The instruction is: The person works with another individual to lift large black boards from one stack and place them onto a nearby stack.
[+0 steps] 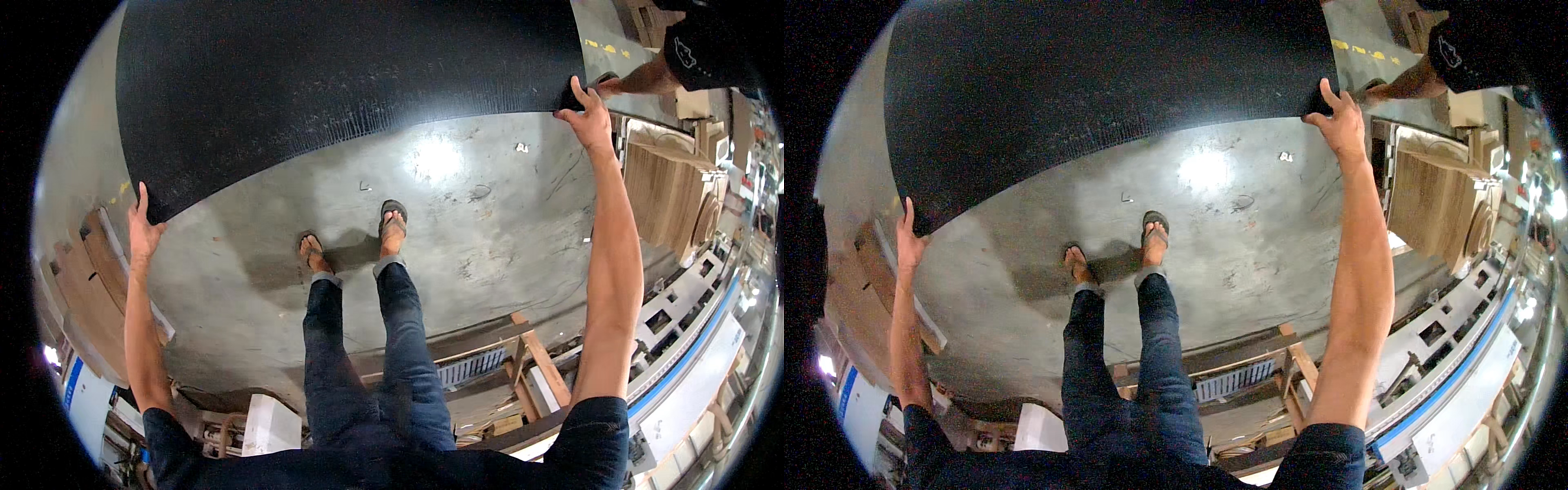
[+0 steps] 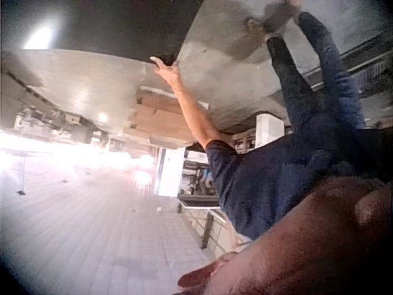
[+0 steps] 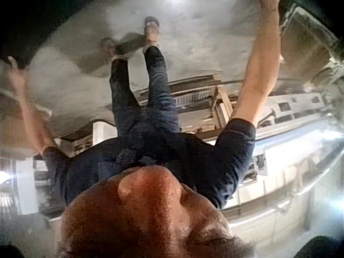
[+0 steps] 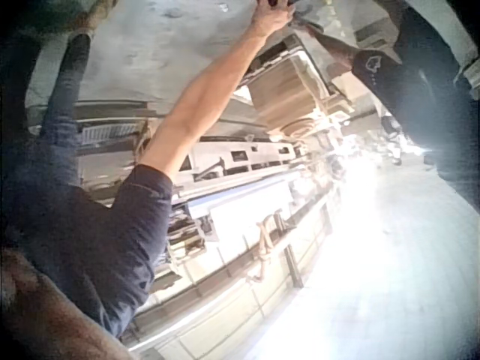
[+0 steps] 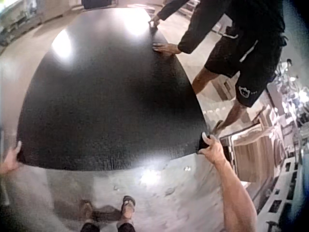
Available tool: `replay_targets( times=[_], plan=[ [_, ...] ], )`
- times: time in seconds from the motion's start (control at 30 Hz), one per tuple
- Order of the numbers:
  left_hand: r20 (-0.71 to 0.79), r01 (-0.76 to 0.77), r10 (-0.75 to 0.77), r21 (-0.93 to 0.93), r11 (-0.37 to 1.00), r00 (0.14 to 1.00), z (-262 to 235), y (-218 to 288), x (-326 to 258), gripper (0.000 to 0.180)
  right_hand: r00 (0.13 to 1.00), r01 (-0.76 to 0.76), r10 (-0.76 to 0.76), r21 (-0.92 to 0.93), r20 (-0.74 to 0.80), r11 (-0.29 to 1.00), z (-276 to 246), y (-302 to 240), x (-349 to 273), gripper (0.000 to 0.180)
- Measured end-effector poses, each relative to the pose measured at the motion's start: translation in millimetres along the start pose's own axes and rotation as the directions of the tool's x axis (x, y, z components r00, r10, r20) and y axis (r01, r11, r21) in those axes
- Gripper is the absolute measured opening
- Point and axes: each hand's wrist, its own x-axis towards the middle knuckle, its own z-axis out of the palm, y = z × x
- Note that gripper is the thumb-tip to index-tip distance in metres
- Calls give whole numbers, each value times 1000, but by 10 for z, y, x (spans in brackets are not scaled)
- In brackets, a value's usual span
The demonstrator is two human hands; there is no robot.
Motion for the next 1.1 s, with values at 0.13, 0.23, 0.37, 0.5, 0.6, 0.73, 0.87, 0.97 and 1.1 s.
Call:
replay_targets(
  times=[0.13, 0.23, 0.37, 0.5, 0.6, 0.73, 0.87, 0.97, 1.1],
  plan=[
    [-66, -1, 6, 82, 997, 998, 72, 116, -50, 103, 995, 30, -47, -187, -86, 982, 137, -8, -34, 78],
    [-69, -19, 25, 93, 996, 997, 60, 85, -38, 101, 985, 99, -127, -222, -119, 970, 136, 12, -104, 71],
    [-81, -43, 53, 115, 992, 995, 66, 31, -21, 97, 973, 87, -130, -221, -190, 971, 235, 136, -63, 67],
    [-113, -88, 104, 140, 986, 988, 99, -44, -26, 94, 973, 72, -120, -237, -197, 969, 272, 184, -95, 67],
    [-131, -120, 136, 127, 985, 982, 102, 14, -77, 93, 968, 77, -125, -217, -216, 973, 296, 193, -124, 64],
    [-152, -173, 183, 75, 982, 971, 71, 70, -117, 89, 965, 52, -105, -217, -241, 975, 289, 201, -101, 62],
    [-125, -117, 120, 28, 993, 985, 21, 204, -138, 87, 973, -15, 7, -32, -231, 999, 192, 154, -105, 64],
    [-112, -179, 176, -18, 984, 978, -9, 90, -76, 85, 981, -17, 28, 57, -194, 998, 120, 73, -79, 61],
    [-39, -20, 19, -48, 999, 999, -14, 8, -45, 86, 994, -61, 64, 33, -91, 998, 47, -45, -61, 61]
  ],
)
